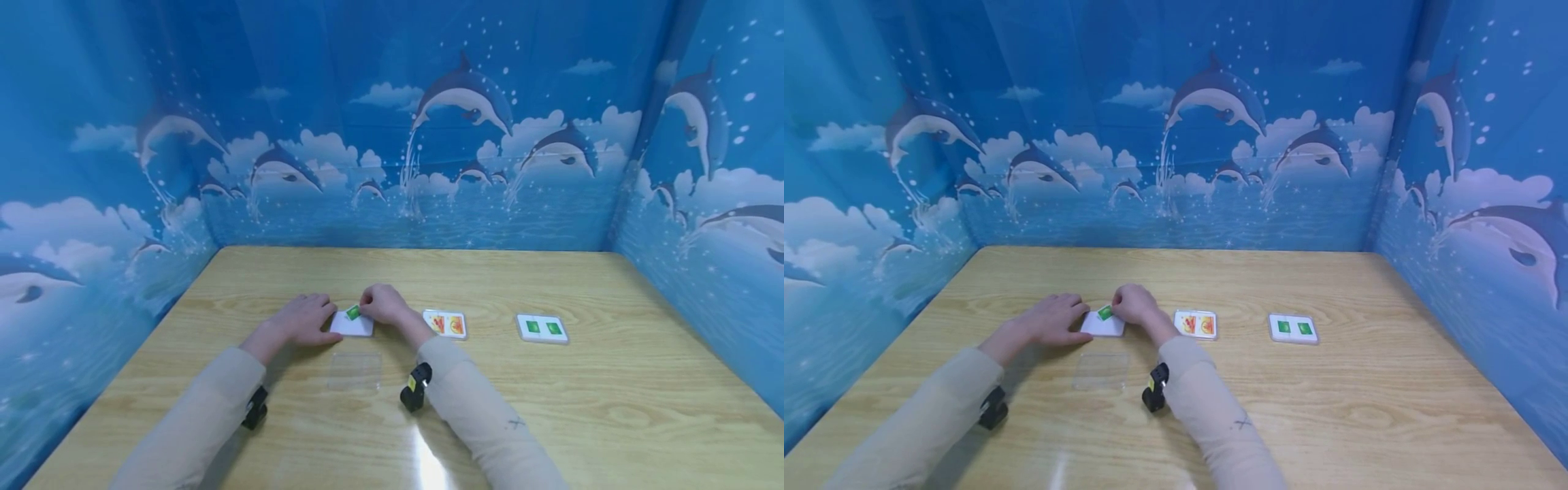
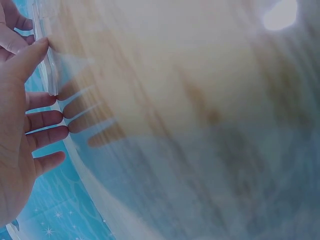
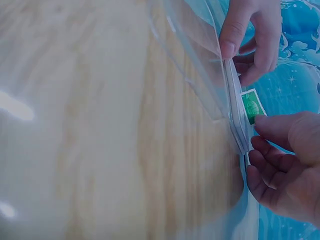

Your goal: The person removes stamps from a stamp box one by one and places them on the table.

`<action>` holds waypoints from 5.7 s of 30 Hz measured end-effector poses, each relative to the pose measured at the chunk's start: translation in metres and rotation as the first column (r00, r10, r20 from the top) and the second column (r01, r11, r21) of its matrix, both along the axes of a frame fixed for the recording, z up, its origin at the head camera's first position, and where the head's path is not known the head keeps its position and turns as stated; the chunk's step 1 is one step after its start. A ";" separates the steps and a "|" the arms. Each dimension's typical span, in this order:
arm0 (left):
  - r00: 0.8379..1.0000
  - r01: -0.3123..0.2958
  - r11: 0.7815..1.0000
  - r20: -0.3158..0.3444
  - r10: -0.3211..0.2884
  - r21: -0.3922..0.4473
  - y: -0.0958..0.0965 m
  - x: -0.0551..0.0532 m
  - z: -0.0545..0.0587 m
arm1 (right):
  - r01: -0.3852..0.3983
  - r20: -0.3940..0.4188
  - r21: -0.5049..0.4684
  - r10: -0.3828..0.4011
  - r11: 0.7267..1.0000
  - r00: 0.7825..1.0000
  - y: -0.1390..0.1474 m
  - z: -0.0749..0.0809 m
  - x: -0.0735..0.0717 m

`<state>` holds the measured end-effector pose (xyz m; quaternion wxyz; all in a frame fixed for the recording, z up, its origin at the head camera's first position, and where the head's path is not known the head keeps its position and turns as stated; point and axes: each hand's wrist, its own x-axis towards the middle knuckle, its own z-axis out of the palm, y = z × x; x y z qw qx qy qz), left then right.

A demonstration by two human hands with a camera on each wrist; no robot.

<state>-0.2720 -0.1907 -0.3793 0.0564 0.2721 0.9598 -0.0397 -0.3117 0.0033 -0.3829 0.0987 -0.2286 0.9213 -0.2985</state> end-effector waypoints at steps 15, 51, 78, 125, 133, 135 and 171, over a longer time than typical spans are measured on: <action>1.000 0.006 1.000 -0.012 -0.006 0.000 0.001 0.001 0.001 | 0.023 0.071 -0.145 -0.013 0.989 0.997 0.012 -0.001 -0.007; 1.000 0.026 1.000 -0.004 -0.026 0.005 -0.002 0.001 0.001 | 0.165 0.201 -0.237 -0.117 0.957 0.973 -0.015 0.007 -0.009; 1.000 0.020 1.000 -0.020 -0.020 0.007 0.001 0.002 0.003 | 0.151 0.093 -0.042 -0.147 0.988 0.985 -0.020 0.008 -0.008; 0.990 0.019 0.999 -0.141 -0.013 0.040 -0.008 0.005 0.024 | -0.046 -0.070 0.061 0.051 0.997 0.996 0.004 0.024 0.004; 0.990 0.007 0.999 -0.143 -0.001 0.037 -0.006 0.008 0.028 | -0.110 -0.147 0.155 0.133 0.982 0.980 0.016 0.031 0.012; 0.988 0.007 0.999 -0.153 -0.002 0.034 -0.005 0.009 0.028 | -0.140 -0.180 0.189 0.175 0.972 0.968 0.019 0.032 0.015; 0.978 0.063 0.992 -0.204 -0.039 0.112 0.028 0.074 0.018 | -0.181 -0.324 0.608 0.450 0.773 0.832 0.050 0.019 0.089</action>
